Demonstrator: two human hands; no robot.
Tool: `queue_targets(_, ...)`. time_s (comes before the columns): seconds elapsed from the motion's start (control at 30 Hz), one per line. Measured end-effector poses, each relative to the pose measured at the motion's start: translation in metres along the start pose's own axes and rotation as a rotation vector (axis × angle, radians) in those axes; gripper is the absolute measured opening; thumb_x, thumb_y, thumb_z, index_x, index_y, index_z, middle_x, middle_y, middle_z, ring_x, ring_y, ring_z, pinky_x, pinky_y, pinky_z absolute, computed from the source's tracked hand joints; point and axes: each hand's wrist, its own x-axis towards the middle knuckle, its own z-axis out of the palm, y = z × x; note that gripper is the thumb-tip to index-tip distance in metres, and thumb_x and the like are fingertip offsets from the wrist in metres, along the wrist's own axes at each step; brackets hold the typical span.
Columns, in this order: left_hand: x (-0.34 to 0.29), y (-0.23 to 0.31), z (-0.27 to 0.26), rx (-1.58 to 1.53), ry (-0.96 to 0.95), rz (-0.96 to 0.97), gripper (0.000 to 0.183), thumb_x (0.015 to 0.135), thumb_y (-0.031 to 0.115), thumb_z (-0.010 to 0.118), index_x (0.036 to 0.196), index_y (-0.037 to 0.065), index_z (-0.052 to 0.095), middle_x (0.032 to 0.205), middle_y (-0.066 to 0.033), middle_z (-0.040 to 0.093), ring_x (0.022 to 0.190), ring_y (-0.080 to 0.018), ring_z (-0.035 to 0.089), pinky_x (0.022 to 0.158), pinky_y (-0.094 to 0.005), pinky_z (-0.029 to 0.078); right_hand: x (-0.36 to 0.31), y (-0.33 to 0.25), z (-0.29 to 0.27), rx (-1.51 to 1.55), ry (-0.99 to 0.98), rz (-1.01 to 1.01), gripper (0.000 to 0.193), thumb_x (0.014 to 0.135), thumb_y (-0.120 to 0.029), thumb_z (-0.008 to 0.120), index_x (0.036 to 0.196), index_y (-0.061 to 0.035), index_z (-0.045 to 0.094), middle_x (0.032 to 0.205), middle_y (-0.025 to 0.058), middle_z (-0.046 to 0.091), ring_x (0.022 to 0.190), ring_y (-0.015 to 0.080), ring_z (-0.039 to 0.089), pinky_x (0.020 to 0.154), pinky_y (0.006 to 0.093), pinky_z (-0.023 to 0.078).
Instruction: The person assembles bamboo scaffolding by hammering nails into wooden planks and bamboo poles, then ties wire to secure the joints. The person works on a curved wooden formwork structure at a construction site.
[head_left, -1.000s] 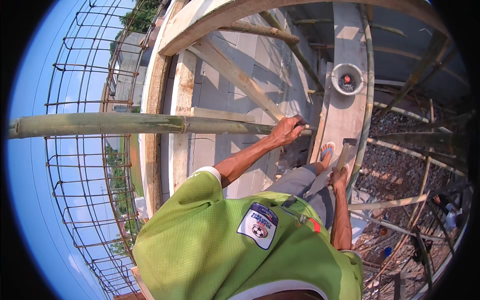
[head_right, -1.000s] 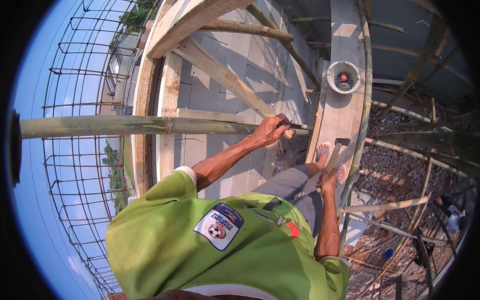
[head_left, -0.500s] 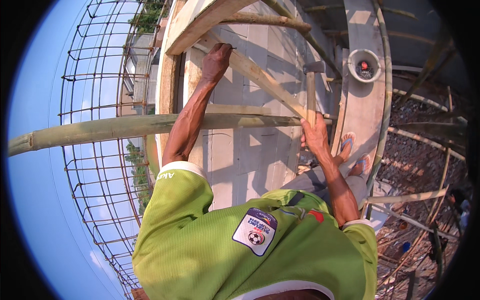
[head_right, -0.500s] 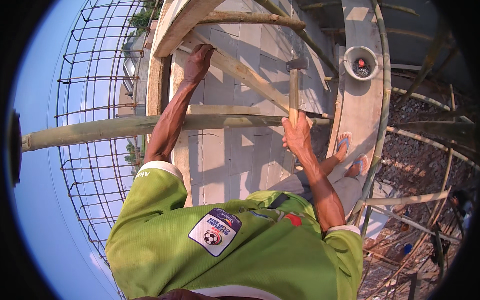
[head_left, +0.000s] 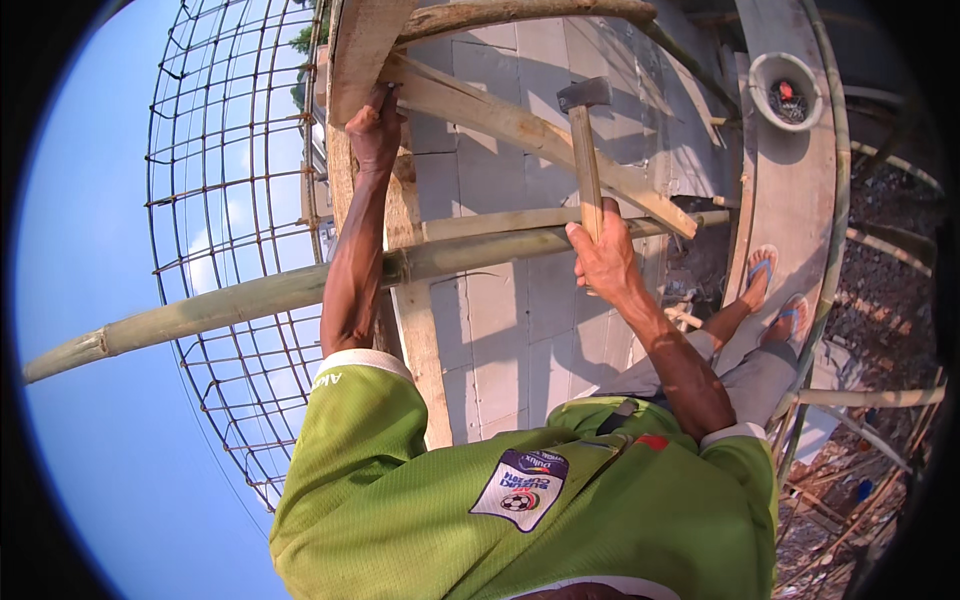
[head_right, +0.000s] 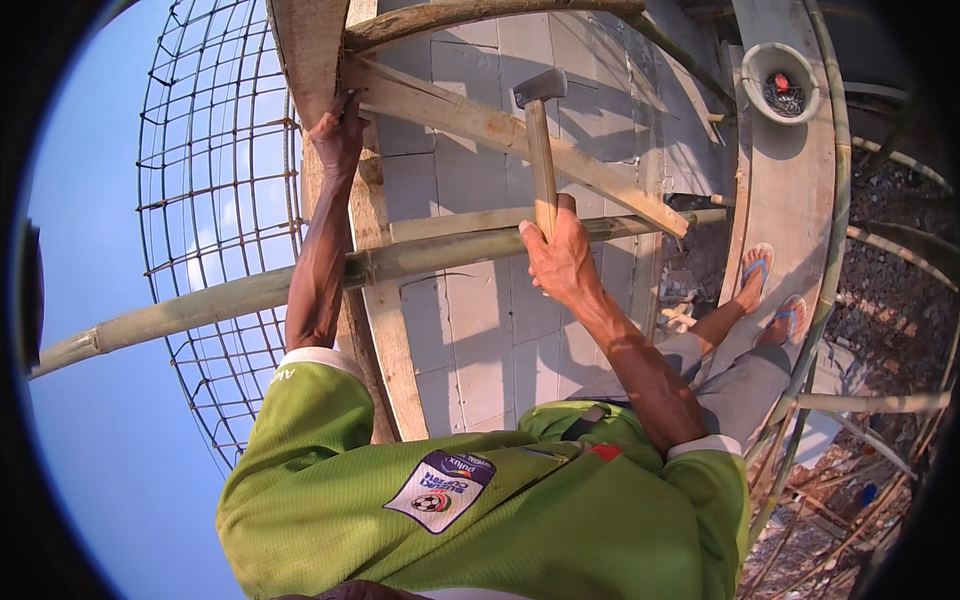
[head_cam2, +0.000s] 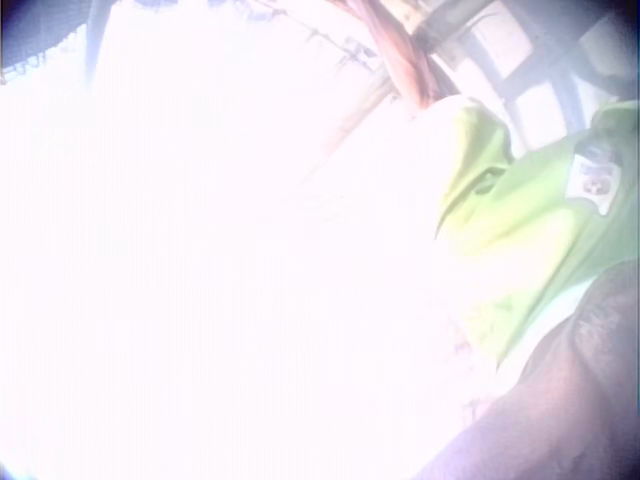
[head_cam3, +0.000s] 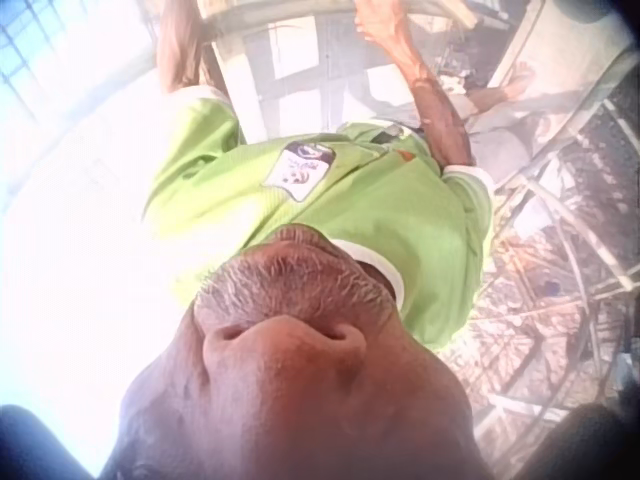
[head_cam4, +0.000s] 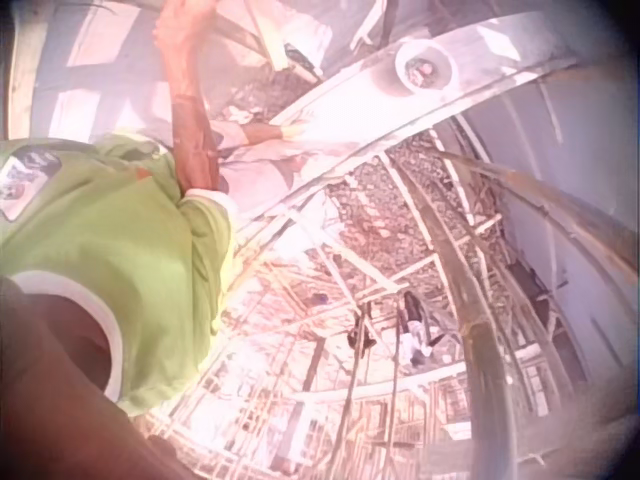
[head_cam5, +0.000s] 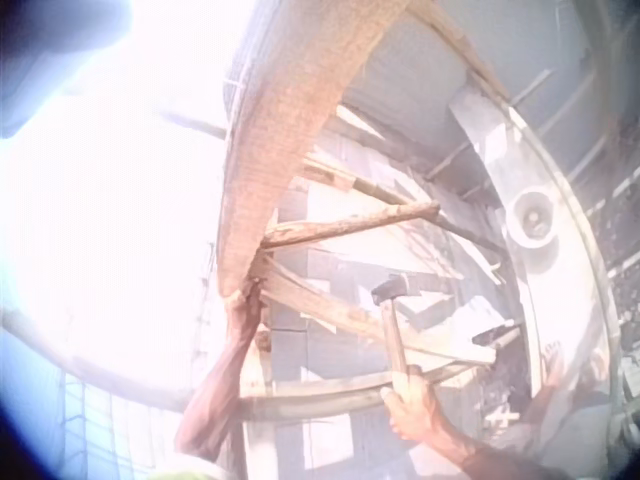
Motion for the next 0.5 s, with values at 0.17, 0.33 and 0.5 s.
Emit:
queue_targets(0.17,0.000,-0.006,0.001,0.076,0.021,0.012,0.016,0.092,0.016,0.068,0.105,0.008,0.070,0.074,-0.0109,0.072,0.058,-0.0188,0.071,0.055,-0.0304,0.053,0.016,0.014,0.015,-0.072,-0.044,-0.156,0.034,0.095,-0.019,0.058,0.112,0.0020,0.037,0.068,0.0174,0.053,0.056,0.0317,0.060,0.051,0.0432,0.049)
queue_targets(0.33,0.000,-0.010,0.002,0.199,0.023,0.081,0.016,0.092,0.015,0.067,0.106,0.010,0.070,0.075,-0.0111,0.072,0.057,-0.0189,0.071,0.053,-0.0306,0.053,0.022,0.002,0.025,-0.064,-0.065,-0.332,0.033,0.098,-0.021,0.055,0.113,0.0014,0.037,0.067,0.0185,0.052,0.058,0.0349,0.057,0.057,0.0456,0.047)
queue_targets(0.5,0.004,-0.003,0.003,0.233,0.004,0.077,0.016,0.091,0.015,0.069,0.106,0.011,0.070,0.077,-0.0124,0.072,0.057,-0.0209,0.071,0.054,-0.0316,0.054,0.030,0.002,0.038,-0.028,-0.125,-0.414,0.024,0.102,-0.020,0.047,0.111,-0.0005,0.037,0.062,0.0164,0.051,0.053,0.0348,0.056,0.051,0.0445,0.043)
